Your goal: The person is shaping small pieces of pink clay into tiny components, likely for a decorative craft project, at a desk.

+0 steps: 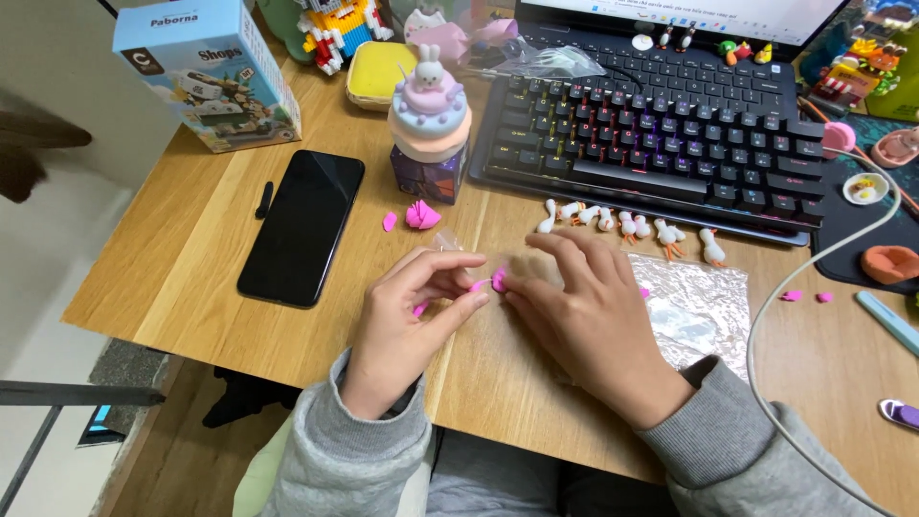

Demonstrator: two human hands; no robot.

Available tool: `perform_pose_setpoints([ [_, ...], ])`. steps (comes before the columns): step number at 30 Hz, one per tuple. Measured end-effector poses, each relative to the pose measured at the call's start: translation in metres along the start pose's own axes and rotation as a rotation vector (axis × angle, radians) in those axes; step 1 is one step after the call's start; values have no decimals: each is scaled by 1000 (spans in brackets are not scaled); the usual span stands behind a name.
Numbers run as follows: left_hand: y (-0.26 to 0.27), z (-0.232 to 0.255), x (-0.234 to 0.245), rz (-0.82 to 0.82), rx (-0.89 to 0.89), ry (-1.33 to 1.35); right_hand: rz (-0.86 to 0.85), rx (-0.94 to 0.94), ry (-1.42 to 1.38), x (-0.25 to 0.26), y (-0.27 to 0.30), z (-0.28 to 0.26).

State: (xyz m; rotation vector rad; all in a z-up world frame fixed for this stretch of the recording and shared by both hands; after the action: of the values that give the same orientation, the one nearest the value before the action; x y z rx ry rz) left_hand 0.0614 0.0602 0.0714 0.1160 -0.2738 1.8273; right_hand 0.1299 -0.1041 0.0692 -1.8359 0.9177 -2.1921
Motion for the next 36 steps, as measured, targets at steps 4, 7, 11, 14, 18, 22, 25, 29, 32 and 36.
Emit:
perform_pose_setpoints([
  [4, 0, -1, -1, -14, -1, 17, 41, -22, -74, -2, -3, 3],
  [7, 0, -3, -2, -19, 6, 26, 51, -74, -126, -6, -3, 7],
  [11, 0, -5, -2, -29, 53, 18, 39, -131, -254, -6, -1, 10],
  [14, 0, -5, -1, -31, 71, 9, 28, -182, -375, -2, -1, 10],
  [18, 1, -7, -3, -22, 79, 29, 88, -171, -544, 13, -3, 5],
  [22, 2, -6, -3, -59, 100, 69, 89, -155, -563, 15, -2, 2],
  [25, 3, -2, -4, -89, 45, 93, 109, -142, -526, 13, -1, 5],
  [29, 4, 0, -5, -107, 39, 121, 160, -145, -513, 13, -1, 6],
  [32, 5, 3, -7, -134, 27, 132, 158, -165, -509, 13, 0, 7],
  [36, 6, 4, -7, -150, 13, 118, 163, -168, -505, 14, -1, 8],
])
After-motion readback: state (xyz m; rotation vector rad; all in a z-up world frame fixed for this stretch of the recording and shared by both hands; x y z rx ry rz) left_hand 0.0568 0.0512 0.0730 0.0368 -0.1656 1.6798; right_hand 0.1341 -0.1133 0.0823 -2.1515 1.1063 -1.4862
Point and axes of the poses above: each hand's wrist, its own y-axis away from the middle knuckle, its own x-axis out of the back of the hand, z = x × y, the point moved 3 cm from there along -y, towards the middle knuckle, and after that the axes turned 10 degrees about x, right-handed, at the moved point
